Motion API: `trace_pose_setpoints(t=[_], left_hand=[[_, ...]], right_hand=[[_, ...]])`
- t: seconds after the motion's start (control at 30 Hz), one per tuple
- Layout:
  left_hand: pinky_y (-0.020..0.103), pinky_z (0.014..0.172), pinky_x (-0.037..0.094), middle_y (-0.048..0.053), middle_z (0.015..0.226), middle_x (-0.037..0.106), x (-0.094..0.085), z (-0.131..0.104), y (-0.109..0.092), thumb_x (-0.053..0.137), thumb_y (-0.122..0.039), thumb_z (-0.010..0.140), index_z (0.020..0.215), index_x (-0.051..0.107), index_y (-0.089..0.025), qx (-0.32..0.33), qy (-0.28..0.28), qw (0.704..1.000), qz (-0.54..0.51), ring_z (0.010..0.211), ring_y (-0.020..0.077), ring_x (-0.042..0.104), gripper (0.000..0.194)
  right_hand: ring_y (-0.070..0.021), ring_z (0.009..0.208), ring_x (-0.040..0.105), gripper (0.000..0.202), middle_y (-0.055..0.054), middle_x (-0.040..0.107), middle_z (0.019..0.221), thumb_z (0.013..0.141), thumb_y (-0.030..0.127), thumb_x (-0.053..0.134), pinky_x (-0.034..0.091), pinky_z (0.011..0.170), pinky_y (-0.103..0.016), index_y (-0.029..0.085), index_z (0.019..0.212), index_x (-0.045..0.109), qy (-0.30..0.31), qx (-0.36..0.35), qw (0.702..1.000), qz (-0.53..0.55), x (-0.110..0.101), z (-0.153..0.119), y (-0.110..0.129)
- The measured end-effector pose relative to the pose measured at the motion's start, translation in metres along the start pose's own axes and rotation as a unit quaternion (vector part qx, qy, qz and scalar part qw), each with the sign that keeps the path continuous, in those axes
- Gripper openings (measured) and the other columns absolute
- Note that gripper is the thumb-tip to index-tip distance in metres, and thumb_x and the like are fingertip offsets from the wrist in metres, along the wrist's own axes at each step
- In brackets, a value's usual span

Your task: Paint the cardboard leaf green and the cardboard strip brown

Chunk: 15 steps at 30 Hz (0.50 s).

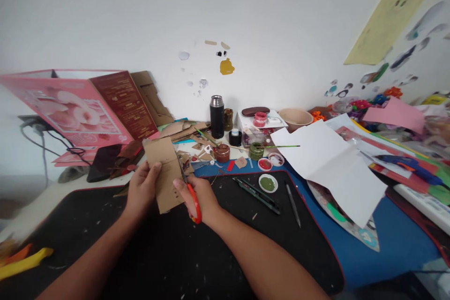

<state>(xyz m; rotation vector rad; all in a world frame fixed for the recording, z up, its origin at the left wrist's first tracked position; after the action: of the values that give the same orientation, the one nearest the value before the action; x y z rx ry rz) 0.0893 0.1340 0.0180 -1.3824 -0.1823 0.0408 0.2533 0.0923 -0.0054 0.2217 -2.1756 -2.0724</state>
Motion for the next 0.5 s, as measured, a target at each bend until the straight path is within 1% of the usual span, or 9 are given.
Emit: trace_pose_setpoints(t=[0.07, 0.13, 0.2, 0.27, 0.37, 0.5], left_hand=[[0.036, 0.083, 0.059, 0.008, 0.104, 0.081, -0.001, 0.002, -0.001, 0.082, -0.062, 0.08, 0.107, 0.073, -0.02, -0.016, -0.014, 1.0, -0.021, 0.092, 0.0271, 0.076, 0.05], [0.035, 0.076, 0.06, 0.006, 0.098, 0.081, -0.002, 0.003, -0.003, 0.085, -0.061, 0.076, 0.106, 0.072, -0.021, -0.047, -0.029, 0.997, -0.05, 0.085, 0.0265, 0.076, 0.052], [0.035, 0.069, 0.06, 0.005, 0.091, 0.08, -0.003, 0.005, -0.005, 0.086, -0.06, 0.073, 0.105, 0.071, -0.021, -0.081, -0.038, 0.993, -0.074, 0.077, 0.026, 0.076, 0.053], [0.034, 0.064, 0.06, 0.004, 0.086, 0.079, -0.005, 0.007, -0.007, 0.086, -0.059, 0.072, 0.103, 0.071, -0.022, -0.096, -0.04, 0.991, -0.078, 0.072, 0.0254, 0.075, 0.051], [0.034, 0.063, 0.059, 0.003, 0.088, 0.079, -0.006, 0.008, -0.007, 0.085, -0.059, 0.074, 0.105, 0.072, -0.022, -0.078, -0.036, 0.994, -0.072, 0.072, 0.0245, 0.074, 0.05], [0.034, 0.074, 0.061, 0.004, 0.096, 0.08, -0.008, 0.013, -0.004, 0.085, -0.059, 0.077, 0.109, 0.074, -0.022, -0.043, -0.032, 0.995, -0.081, 0.084, 0.0245, 0.076, 0.051]], right_hand=[[-0.0124, 0.033, 0.045, 0.064, 0.008, 0.046, 0.046, 0.088, 0.087, 0.06, 0.033, 0.035, -0.024, 0.023, 0.08, 0.055, 0.015, 0.0, 1.0, 0.024, -0.001, -0.001, 0.005], [-0.0111, 0.031, 0.044, 0.064, 0.009, 0.047, 0.046, 0.087, 0.087, 0.061, 0.034, 0.033, -0.022, 0.023, 0.082, 0.055, 0.025, 0.0, 0.998, 0.055, -0.005, 0.0, 0.011], [-0.0114, 0.032, 0.048, 0.067, 0.008, 0.051, 0.047, 0.086, 0.089, 0.059, 0.037, 0.034, -0.021, 0.022, 0.084, 0.055, 0.024, -0.003, 0.997, 0.076, -0.01, 0.002, 0.015], [-0.0144, 0.037, 0.057, 0.073, 0.004, 0.058, 0.049, 0.084, 0.093, 0.054, 0.039, 0.036, -0.021, 0.021, 0.089, 0.056, 0.025, 0.002, 0.996, 0.085, -0.016, 0.004, 0.016], [-0.0189, 0.044, 0.067, 0.08, 0.0, 0.066, 0.053, 0.081, 0.098, 0.049, 0.041, 0.038, -0.021, 0.02, 0.095, 0.057, 0.039, 0.02, 0.996, 0.083, -0.02, 0.008, 0.015], [-0.0186, 0.045, 0.068, 0.073, 0.0, 0.068, 0.055, 0.079, 0.092, 0.061, 0.043, 0.042, -0.022, 0.02, 0.089, 0.057, 0.056, 0.029, 0.995, 0.072, -0.02, 0.011, 0.012]])
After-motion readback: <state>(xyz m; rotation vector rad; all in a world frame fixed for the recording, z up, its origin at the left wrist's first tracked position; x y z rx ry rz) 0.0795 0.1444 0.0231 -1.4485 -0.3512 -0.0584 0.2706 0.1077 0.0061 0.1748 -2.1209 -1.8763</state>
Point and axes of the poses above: each hand's wrist, its own z-axis towards the middle knuckle, its own x-axis out of the palm, y = z × x, the point moved 1 cm from there along z, towards the middle knuckle
